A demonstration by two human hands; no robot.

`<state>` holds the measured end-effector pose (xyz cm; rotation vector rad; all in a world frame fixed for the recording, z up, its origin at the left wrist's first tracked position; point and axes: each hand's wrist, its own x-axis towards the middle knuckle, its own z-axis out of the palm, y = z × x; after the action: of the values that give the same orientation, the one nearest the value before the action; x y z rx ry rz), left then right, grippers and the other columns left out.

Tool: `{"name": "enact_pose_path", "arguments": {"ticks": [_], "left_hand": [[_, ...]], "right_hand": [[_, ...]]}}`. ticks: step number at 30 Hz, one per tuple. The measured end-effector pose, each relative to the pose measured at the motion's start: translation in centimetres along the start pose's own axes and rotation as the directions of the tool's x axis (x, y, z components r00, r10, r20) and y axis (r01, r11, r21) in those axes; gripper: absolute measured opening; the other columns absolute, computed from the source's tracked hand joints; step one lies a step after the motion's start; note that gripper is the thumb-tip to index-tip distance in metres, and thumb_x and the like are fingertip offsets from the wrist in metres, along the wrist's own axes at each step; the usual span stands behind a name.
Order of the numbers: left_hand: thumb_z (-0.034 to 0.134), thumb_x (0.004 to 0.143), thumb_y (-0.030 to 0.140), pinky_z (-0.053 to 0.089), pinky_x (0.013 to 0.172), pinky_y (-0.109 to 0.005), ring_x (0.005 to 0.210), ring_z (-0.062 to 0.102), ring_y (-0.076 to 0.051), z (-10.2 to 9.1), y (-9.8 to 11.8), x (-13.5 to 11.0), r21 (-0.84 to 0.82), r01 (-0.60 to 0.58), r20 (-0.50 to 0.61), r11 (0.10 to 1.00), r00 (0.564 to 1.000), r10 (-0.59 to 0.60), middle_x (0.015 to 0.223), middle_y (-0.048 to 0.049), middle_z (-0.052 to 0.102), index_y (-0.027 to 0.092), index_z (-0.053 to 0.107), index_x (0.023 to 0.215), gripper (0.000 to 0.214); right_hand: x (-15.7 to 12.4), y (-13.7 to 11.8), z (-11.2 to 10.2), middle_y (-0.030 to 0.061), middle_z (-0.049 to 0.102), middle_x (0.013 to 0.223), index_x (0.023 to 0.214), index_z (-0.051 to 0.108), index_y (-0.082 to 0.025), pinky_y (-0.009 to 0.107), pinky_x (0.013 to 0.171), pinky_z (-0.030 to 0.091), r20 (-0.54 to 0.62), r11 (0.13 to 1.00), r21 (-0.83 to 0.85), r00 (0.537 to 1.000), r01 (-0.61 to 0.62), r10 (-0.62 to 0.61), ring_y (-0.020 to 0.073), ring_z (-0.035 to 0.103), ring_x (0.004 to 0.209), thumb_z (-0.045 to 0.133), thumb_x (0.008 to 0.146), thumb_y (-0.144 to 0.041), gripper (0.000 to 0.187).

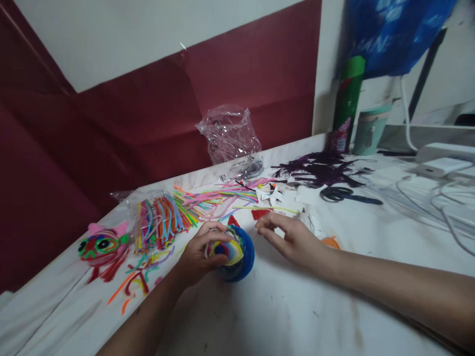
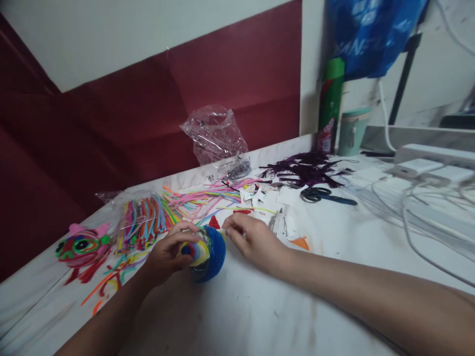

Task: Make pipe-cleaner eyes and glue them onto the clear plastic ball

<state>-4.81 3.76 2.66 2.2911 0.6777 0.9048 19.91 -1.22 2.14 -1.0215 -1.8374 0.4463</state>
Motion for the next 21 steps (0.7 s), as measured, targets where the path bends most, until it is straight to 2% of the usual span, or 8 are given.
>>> {"name": "enact_pose_path", "arguments": {"ticks": [2,6,12,16,19,21], "left_hand": [[0.066,0.075,0.047,0.042,0.092,-0.037,0.101,0.053,-0.022,0.0,0.0,0.0,0.016,0.001,0.01,1.0,1.0,-0.002,0.109,-0.009,0.052,0.022,0.067,0.098,0.034],[0.068,0.075,0.042,0.041,0.093,-0.037,0.103,0.052,-0.023,0.2,0.3,0.1,0.071,-0.054,0.023,0.996,0.998,0.053,0.11,-0.0086,0.052,0.024,0.067,0.101,0.031],[0.068,0.076,0.041,0.04,0.093,-0.037,0.104,0.052,-0.023,0.6,0.9,0.3,0.091,-0.093,0.023,0.992,0.996,0.091,0.109,-0.0089,0.053,0.024,0.068,0.1,0.03],[0.068,0.075,0.043,0.04,0.093,-0.039,0.104,0.052,-0.024,0.4,0.7,0.2,0.074,-0.067,0.016,0.995,0.998,0.066,0.109,-0.0096,0.054,0.023,0.068,0.099,0.032],[0.069,0.074,0.043,0.039,0.094,-0.039,0.105,0.051,-0.025,0.1,0.1,0.0,0.025,-0.011,-0.001,1.0,1.0,0.011,0.109,-0.009,0.054,0.024,0.069,0.099,0.032],[0.072,0.071,0.042,0.04,0.094,-0.038,0.105,0.051,-0.025,0.0,-0.3,-0.1,-0.036,0.038,-0.029,0.999,0.999,-0.039,0.108,-0.0084,0.053,0.024,0.07,0.096,0.031]], "right_hand": [[-0.3,0.0,0.7,0.0045,0.062,0.079,0.085,0.057,-0.018,0.027,0.066,0.048,0.048,0.995,0.038,0.994,0.093,-0.095,0.0153,0.059,0.072,0.047,0.087,-0.016,0.011],[-0.7,0.4,1.9,0.007,0.062,0.082,0.087,0.06,-0.017,0.027,0.068,0.049,0.082,0.977,0.037,0.973,0.212,-0.214,0.0158,0.059,0.075,0.05,0.086,-0.014,0.011],[-0.6,0.6,2.5,0.0064,0.055,0.074,0.076,0.05,-0.019,0.029,0.063,0.046,0.107,0.934,-0.058,0.933,0.351,-0.344,0.0172,0.05,0.071,0.04,0.089,-0.014,0.017],[-0.5,0.4,2.1,0.0037,0.05,0.073,0.076,0.042,-0.021,0.029,0.06,0.043,0.033,0.962,-0.042,0.963,0.27,-0.269,0.0156,0.046,0.066,0.036,0.088,-0.013,0.015],[0.0,0.5,1.0,0.0031,0.051,0.074,0.08,0.042,-0.021,0.03,0.063,0.043,-0.114,0.991,0.033,0.986,0.127,-0.123,0.0153,0.048,0.067,0.035,0.09,-0.017,0.013],[0.5,0.8,0.1,0.0008,0.051,0.071,0.08,0.043,-0.021,0.028,0.061,0.042,-0.214,0.995,0.099,0.977,0.021,0.001,0.0143,0.048,0.065,0.036,0.09,-0.019,0.013]]}}
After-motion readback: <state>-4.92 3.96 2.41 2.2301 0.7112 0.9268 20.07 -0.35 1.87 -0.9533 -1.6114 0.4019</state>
